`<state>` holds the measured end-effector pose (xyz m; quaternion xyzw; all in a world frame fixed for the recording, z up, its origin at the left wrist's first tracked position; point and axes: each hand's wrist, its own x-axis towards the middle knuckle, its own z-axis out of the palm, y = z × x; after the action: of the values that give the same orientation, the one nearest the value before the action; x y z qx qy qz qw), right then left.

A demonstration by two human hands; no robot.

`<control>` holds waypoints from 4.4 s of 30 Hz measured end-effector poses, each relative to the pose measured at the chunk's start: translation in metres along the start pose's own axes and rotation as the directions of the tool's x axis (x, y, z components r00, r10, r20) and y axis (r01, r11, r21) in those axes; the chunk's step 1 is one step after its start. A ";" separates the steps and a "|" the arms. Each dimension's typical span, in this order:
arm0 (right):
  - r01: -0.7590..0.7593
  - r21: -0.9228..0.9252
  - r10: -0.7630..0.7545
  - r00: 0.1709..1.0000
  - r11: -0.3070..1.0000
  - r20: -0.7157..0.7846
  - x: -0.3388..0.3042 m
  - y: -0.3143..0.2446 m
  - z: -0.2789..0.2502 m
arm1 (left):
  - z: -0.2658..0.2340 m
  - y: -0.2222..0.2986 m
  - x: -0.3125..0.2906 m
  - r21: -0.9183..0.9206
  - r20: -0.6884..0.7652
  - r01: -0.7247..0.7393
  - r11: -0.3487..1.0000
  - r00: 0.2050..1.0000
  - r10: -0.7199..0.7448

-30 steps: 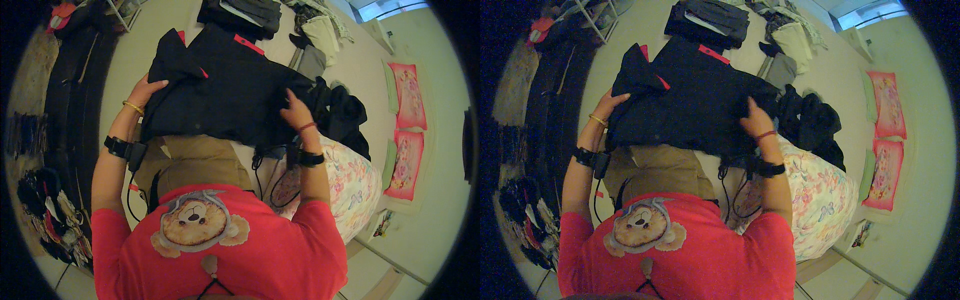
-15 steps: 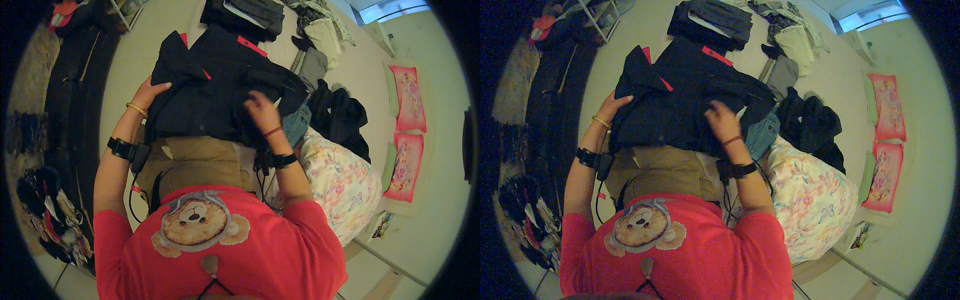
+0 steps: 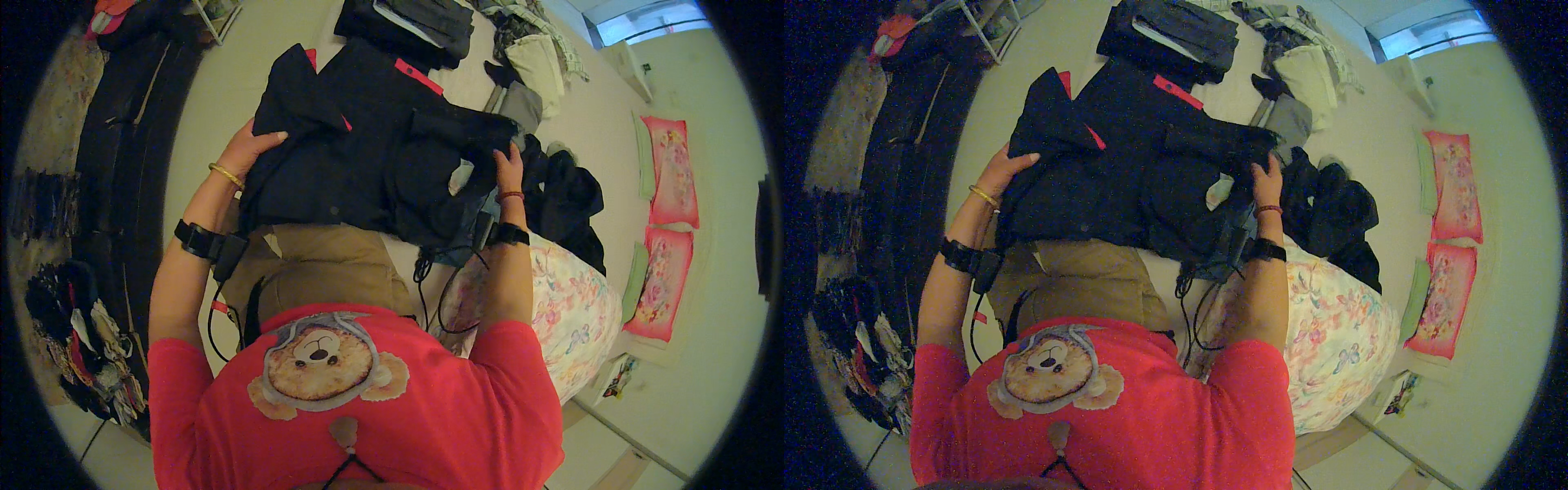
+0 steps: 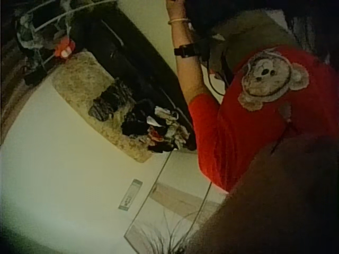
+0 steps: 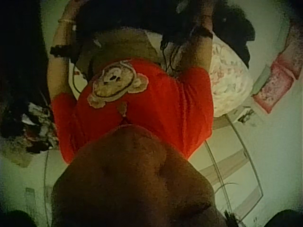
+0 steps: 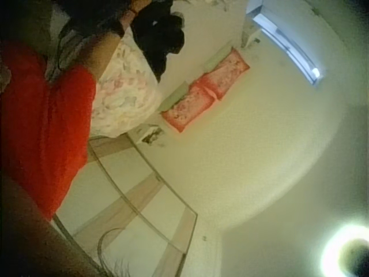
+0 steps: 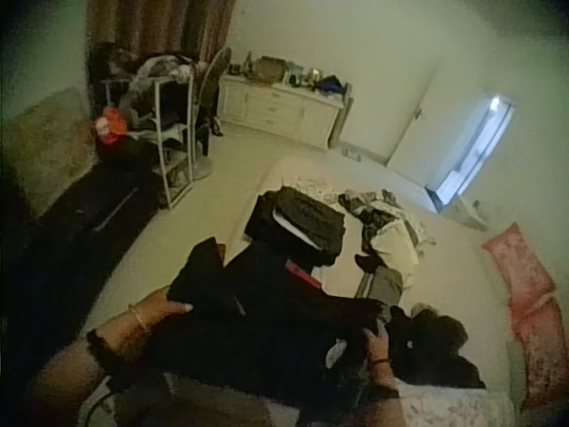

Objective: The person folds several garments on a bed, including a black shirt with red accents, a pair of jeans, and other dark and light-colored items. Each item is smoothed, folded, and stacked in sequence.

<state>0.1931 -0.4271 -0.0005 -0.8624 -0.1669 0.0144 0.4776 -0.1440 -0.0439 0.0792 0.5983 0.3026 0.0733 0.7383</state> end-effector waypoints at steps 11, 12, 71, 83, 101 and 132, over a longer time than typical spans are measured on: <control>0.152 -0.588 0.085 0.930 0.794 0.357 -0.116 -0.133 0.138 | 0.004 -0.004 0.001 -0.011 -0.003 -0.011 1.000 1.000 0.011; 0.157 -0.622 0.102 0.928 0.767 0.359 -0.120 -0.131 0.145 | 0.004 -0.005 0.001 -0.024 -0.010 -0.004 1.000 1.000 0.004; 0.440 -0.540 0.157 0.653 0.718 0.740 0.076 -0.028 0.024 | -0.051 -0.015 -0.015 0.093 -0.157 0.062 0.994 0.986 -0.047; 0.626 -0.653 -0.596 0.737 0.427 0.317 -0.030 -0.026 -0.025 | -0.054 -0.027 -0.016 0.106 -0.184 0.048 0.993 0.982 -0.028; -0.026 -0.368 0.285 0.683 0.929 0.672 -0.036 -0.045 -0.082 | -0.056 -0.027 -0.016 0.129 -0.178 0.051 0.990 0.984 -0.027; 0.636 -0.571 -0.111 0.713 0.519 0.693 0.139 -0.021 0.033 | -0.068 -0.044 -0.048 0.046 -0.331 0.009 0.999 0.944 0.007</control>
<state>0.3129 -0.3481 0.0179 -0.8697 -0.4841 0.0911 -0.0313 -0.2307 -0.0212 0.0487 0.5946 0.4241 0.1650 0.6629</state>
